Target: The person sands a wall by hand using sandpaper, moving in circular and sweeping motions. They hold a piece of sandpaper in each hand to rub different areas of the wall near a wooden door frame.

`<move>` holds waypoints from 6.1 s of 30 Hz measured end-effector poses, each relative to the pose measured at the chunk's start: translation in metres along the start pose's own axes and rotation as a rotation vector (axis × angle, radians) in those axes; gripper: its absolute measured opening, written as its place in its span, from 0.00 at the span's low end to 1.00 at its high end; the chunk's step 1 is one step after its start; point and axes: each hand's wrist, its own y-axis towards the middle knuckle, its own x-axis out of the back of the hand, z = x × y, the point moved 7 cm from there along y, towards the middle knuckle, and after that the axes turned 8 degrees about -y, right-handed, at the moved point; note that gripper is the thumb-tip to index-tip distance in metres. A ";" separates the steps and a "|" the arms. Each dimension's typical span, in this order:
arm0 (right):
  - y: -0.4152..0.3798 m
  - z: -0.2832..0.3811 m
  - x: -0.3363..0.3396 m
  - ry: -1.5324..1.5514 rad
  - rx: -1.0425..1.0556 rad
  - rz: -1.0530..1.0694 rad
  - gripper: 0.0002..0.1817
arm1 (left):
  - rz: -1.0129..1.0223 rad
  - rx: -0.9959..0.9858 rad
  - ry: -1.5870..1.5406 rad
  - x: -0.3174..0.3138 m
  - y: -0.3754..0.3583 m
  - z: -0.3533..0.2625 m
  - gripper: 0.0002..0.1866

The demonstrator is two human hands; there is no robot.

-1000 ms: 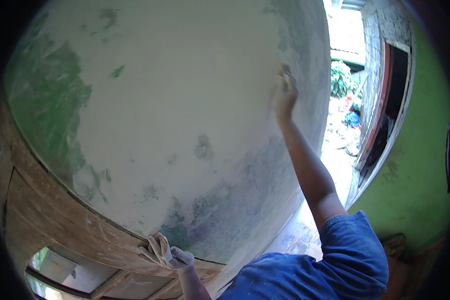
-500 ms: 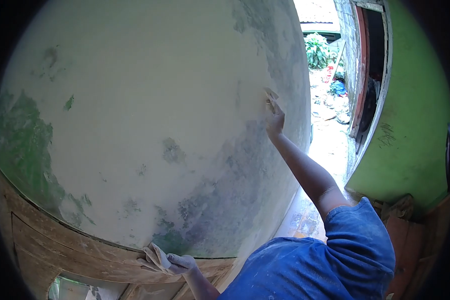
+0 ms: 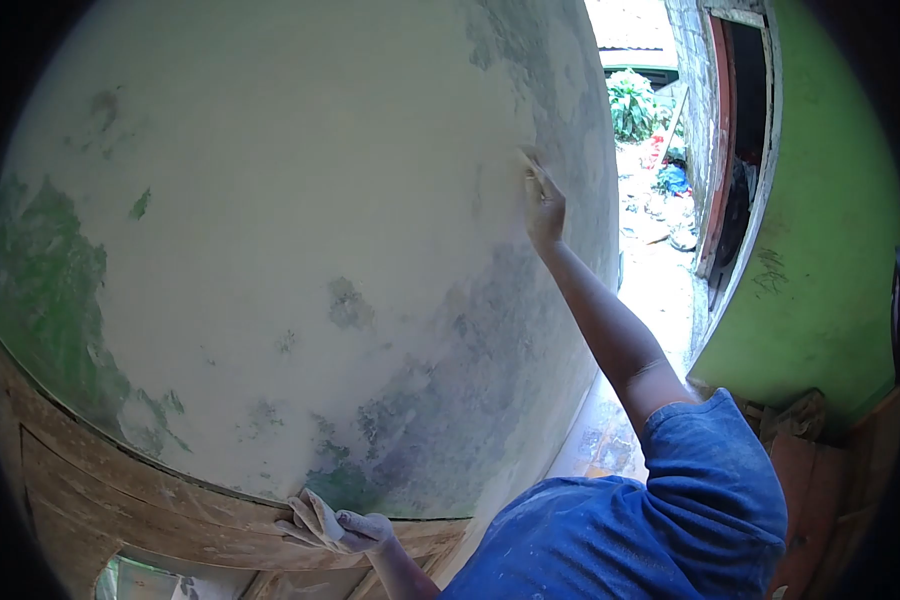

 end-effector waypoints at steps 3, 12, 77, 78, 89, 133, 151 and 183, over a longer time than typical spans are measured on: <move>0.014 -0.004 0.001 0.067 -0.271 -0.122 0.14 | 0.009 -0.005 -0.013 -0.001 0.002 -0.001 0.18; -0.038 0.262 -0.039 0.137 0.840 0.243 0.17 | 0.033 -0.019 0.025 0.000 0.002 -0.001 0.18; -0.339 0.054 0.210 -0.076 -0.657 0.708 0.13 | 1.033 -0.775 -0.197 -0.183 0.003 -0.140 0.24; -0.343 0.052 0.215 -0.073 -0.672 0.696 0.13 | 1.103 -0.738 -0.146 -0.182 0.019 -0.134 0.25; -0.338 0.062 0.196 0.003 -0.697 0.777 0.13 | 0.246 -0.472 0.370 -0.050 0.267 -0.053 0.30; -0.342 0.025 0.210 -0.086 -0.743 0.744 0.12 | 0.463 -0.498 0.045 -0.119 0.410 -0.115 0.26; -0.347 0.027 0.194 -0.152 -0.655 0.712 0.10 | 0.112 -0.867 0.336 -0.103 0.417 -0.125 0.18; -0.353 0.013 0.218 -0.128 -0.621 0.818 0.16 | 0.326 -0.782 0.389 -0.085 0.465 -0.100 0.15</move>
